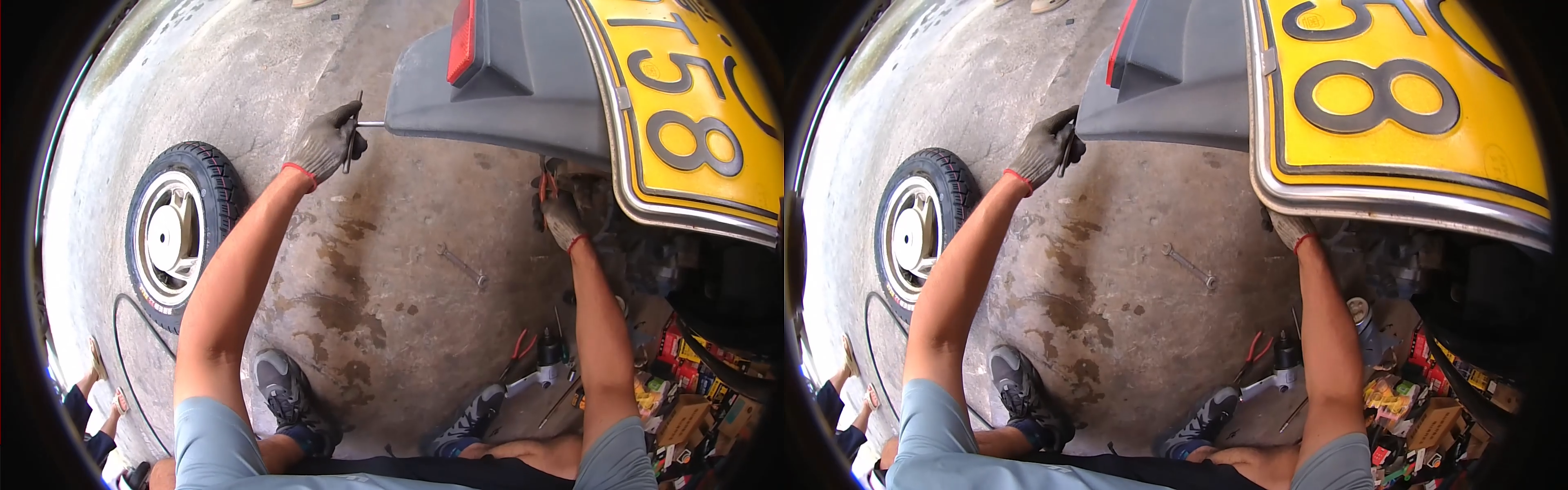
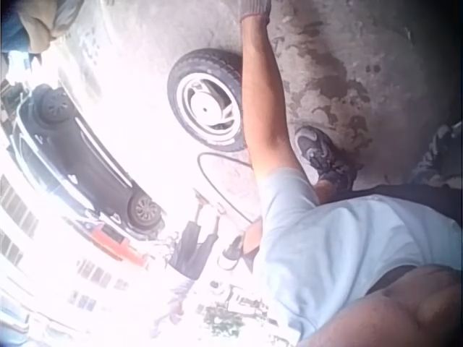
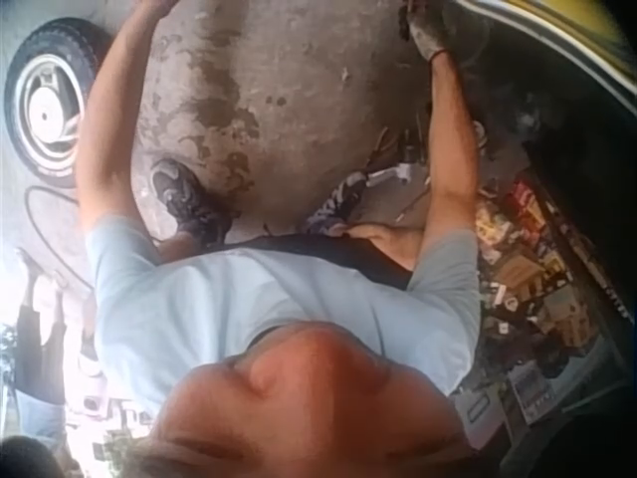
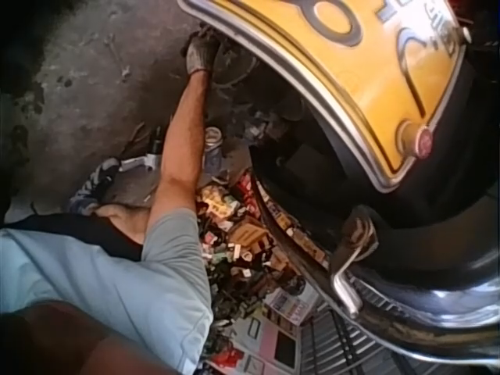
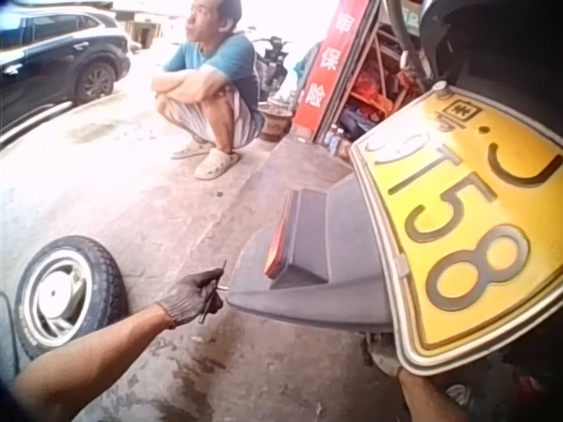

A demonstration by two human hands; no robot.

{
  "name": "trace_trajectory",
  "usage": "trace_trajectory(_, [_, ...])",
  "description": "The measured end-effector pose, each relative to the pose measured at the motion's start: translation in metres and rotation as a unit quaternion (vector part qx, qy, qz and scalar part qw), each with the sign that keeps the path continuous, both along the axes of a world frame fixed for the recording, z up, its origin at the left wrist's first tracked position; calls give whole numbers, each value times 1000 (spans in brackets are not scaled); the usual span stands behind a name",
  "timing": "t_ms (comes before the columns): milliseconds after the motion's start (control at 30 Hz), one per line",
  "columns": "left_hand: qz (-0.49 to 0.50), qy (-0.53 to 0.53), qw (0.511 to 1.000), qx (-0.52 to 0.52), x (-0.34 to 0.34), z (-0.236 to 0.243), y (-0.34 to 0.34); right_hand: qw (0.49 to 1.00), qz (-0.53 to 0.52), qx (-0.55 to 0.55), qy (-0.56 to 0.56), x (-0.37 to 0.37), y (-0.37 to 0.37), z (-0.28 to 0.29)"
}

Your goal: Inflating a motorcycle tire, checking for leaks with soapy water, and performing mechanical repairs near the rear wheel hub.

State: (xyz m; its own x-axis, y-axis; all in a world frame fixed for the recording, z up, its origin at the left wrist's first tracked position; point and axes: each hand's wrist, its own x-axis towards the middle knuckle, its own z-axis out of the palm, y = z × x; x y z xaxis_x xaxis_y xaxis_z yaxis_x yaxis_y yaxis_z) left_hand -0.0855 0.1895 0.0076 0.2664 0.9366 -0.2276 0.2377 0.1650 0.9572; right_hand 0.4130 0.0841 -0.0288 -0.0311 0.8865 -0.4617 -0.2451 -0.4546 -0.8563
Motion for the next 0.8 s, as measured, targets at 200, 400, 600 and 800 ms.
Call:
trace_trajectory(200, [-85, 262, 873, 402, -16, 5, 8, 850, 203, -121, -471, -17, 1, 21])
trace_trajectory(400, [65, 34, 989, -127, 15, 13, 7, 864, 63, 139, -481, -22, 1, 1])
trace_trajectory(600, [-34, 157, 951, 264, -11, 15, 0, 918, 79, 80, -381, -15, 0, 7])
trace_trajectory(800, [-19, 210, 951, 225, -5, 12, 6, 929, 79, 90, -349, -4, 0, -4])
